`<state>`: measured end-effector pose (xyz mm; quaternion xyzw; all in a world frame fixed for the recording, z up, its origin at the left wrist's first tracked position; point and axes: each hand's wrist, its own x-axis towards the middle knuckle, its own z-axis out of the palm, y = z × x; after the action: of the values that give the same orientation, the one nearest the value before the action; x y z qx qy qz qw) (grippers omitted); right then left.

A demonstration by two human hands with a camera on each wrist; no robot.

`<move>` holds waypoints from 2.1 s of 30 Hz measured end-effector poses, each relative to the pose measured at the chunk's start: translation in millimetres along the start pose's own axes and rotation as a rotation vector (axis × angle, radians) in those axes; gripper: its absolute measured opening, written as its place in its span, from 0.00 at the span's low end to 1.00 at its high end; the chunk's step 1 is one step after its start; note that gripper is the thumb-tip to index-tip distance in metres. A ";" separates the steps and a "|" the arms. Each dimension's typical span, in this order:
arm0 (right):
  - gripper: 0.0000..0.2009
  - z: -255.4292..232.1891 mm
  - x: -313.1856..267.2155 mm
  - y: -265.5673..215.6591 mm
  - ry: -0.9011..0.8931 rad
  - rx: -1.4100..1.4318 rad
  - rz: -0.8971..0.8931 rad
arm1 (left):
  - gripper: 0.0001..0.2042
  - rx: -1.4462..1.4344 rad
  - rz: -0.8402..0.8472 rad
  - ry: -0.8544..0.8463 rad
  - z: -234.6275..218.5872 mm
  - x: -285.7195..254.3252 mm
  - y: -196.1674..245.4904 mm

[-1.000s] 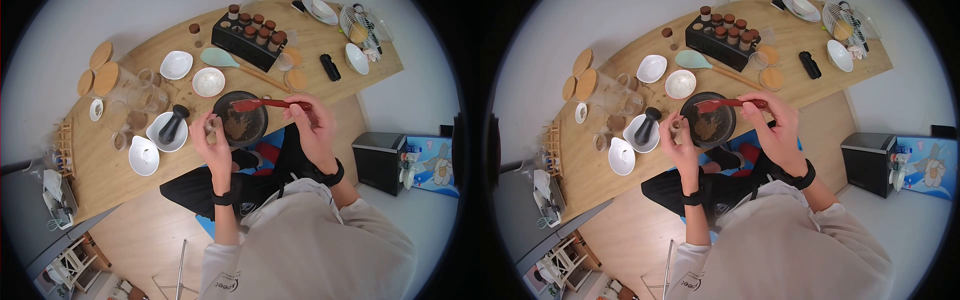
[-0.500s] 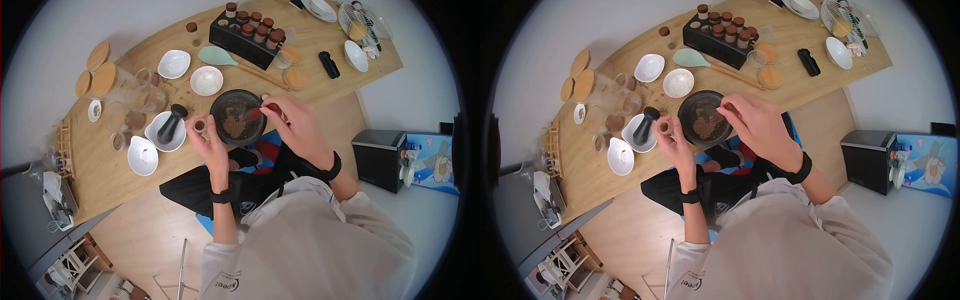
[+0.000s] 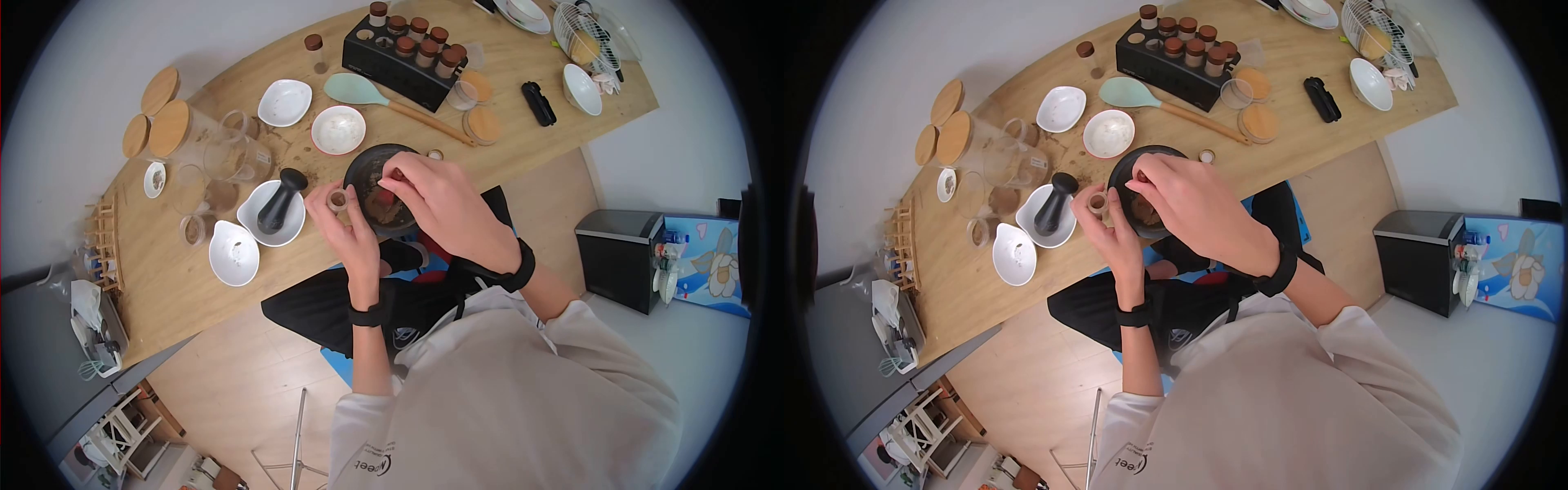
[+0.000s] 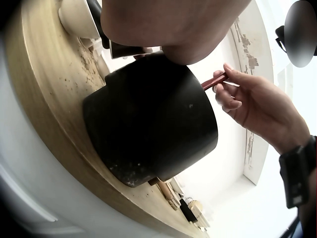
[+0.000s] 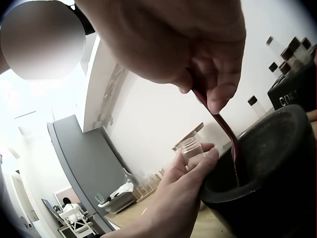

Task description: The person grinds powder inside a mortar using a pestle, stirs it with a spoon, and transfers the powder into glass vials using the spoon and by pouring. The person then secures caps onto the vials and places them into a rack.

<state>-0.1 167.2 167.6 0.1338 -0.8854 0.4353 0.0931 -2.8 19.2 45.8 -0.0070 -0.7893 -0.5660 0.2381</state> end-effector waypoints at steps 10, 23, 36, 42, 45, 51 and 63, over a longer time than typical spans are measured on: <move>0.08 -22.4 -7.0 24.0 -0.142 0.283 0.206 | 0.10 -0.040 -0.036 0.000 -1.8 -3.2 -1.0; 0.11 -19.0 -8.8 64.8 -0.115 0.570 0.397 | 0.09 -0.007 -0.049 -0.009 -4.1 -1.1 6.7; 0.14 -19.1 -25.4 83.7 -0.028 0.730 0.720 | 0.09 0.019 -0.058 -0.046 -6.7 2.3 13.8; 0.15 -20.0 -41.0 89.5 0.137 0.926 0.762 | 0.09 0.063 0.039 -0.073 -9.4 6.3 14.0; 0.15 -25.0 -48.3 92.0 0.205 1.018 0.748 | 0.12 0.184 0.096 -0.131 -13.5 11.9 20.8; 0.14 -38.3 -52.5 79.9 0.359 1.103 0.667 | 0.19 0.276 0.154 -0.199 -16.2 19.2 30.0; 0.12 -46.9 -47.2 35.1 0.360 0.755 0.375 | 0.20 0.321 0.202 -0.218 -11.1 19.7 43.2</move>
<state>35.6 232.4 156.5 -0.0819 -0.6436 0.7530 0.1099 -4.0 19.7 94.6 -0.1090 -0.8857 -0.4021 0.2047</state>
